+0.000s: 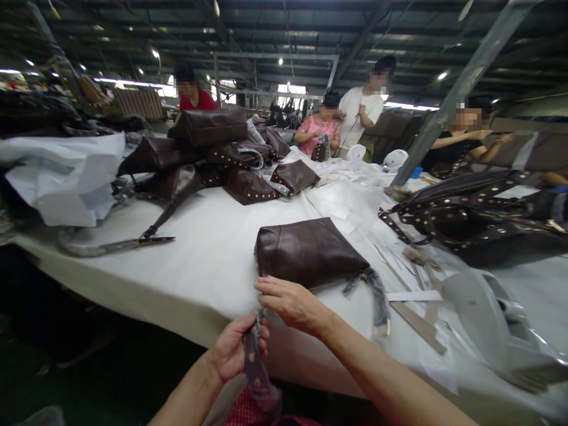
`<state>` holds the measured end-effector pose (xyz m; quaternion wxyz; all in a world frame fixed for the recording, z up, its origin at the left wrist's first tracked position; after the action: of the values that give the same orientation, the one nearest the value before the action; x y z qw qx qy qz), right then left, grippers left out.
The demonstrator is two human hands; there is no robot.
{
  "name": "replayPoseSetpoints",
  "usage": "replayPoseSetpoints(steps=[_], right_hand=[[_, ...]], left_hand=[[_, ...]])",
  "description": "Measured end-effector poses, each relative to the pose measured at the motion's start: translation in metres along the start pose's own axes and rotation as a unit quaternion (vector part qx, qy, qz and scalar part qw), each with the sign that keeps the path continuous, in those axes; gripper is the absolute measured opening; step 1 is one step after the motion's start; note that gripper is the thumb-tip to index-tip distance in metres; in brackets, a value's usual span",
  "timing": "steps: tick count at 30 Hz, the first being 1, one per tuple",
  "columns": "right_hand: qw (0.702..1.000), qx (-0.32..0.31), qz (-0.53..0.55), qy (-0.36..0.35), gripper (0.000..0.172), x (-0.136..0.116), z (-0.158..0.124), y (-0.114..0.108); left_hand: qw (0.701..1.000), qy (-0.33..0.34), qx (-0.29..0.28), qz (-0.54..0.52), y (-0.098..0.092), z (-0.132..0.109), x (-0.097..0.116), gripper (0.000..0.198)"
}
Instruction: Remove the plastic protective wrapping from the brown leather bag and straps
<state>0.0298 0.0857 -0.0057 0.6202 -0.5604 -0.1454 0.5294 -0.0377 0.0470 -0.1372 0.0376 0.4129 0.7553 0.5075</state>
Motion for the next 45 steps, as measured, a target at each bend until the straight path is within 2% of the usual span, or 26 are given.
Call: replayPoseSetpoints(steps=[2,4,5,7,10,12,17,23,27,30,33,35,37,39,41,43,45], right_hand=[[0.989,0.109,0.038,0.096,0.028,0.007,-0.015,-0.013],[0.947,0.202,0.104,0.226,0.024,0.017,-0.040,-0.017],[0.921,0.221,0.150,0.285,0.024,0.019,-0.053,-0.011],[0.874,0.194,0.269,0.356,0.028,0.016,-0.073,0.014],[0.829,0.086,0.415,0.365,0.025,-0.003,-0.082,0.057],[0.820,0.060,0.439,0.364,0.025,-0.008,-0.083,0.072],[0.789,0.121,0.457,0.392,0.036,0.006,-0.076,0.079],[0.749,0.256,0.435,0.430,0.037,0.022,-0.074,0.062],[0.742,0.289,0.414,0.441,0.034,0.028,-0.077,0.056],[0.747,0.306,0.395,0.439,0.028,0.031,-0.078,0.055],[0.747,0.299,0.376,0.459,0.027,0.033,-0.079,0.058],[0.741,0.301,0.367,0.476,0.036,0.033,-0.081,0.056],[0.734,0.291,0.384,0.479,0.049,0.030,-0.083,0.054],[0.731,0.231,0.452,0.456,0.060,0.024,-0.082,0.059],[0.719,0.133,0.542,0.415,0.063,0.012,-0.084,0.068],[0.702,0.059,0.598,0.382,0.056,0.002,-0.094,0.072],[0.693,0.026,0.617,0.371,0.049,-0.002,-0.111,0.071]], left_hand=[[1.000,0.008,0.018,-0.025,0.005,0.004,0.000,0.029],[0.999,0.018,0.029,-0.033,0.011,0.005,0.002,0.033],[0.999,0.023,0.033,-0.035,0.014,0.005,0.004,0.034],[0.998,0.036,0.041,-0.042,0.021,0.006,0.009,0.034],[0.994,0.071,0.072,-0.043,0.029,0.008,0.020,0.032],[0.991,0.096,0.092,-0.020,0.031,0.009,0.025,0.031],[0.987,0.128,0.098,0.021,0.035,0.009,0.016,0.027],[0.979,0.160,0.073,0.102,0.036,0.010,0.007,0.024],[0.981,0.167,0.037,0.092,0.036,0.008,-0.004,0.023],[0.977,0.188,-0.005,0.096,0.039,0.005,-0.016,0.034],[0.971,0.209,0.015,0.114,0.033,0.005,-0.022,0.041],[0.963,0.234,0.051,0.125,0.027,0.005,-0.017,0.042],[0.957,0.244,0.062,0.143,0.027,0.005,-0.009,0.042],[0.957,0.243,0.045,0.150,0.037,0.004,0.003,0.037],[0.960,0.245,0.031,0.133,0.050,0.001,0.021,0.029],[0.963,0.246,0.039,0.101,0.062,0.000,0.046,0.027],[0.967,0.236,0.057,0.078,0.069,0.004,0.073,0.029]])
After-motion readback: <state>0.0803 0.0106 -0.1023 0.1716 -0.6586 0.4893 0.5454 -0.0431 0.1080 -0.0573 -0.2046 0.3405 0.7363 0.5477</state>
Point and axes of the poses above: each hand's wrist, its own z-axis towards the middle knuckle, its own y-axis out of the palm, x = y × z, the point moved 8 cm from there along z, towards the middle knuckle, and after that the axes turned 6 degrees about y, right-handed, at the moved point
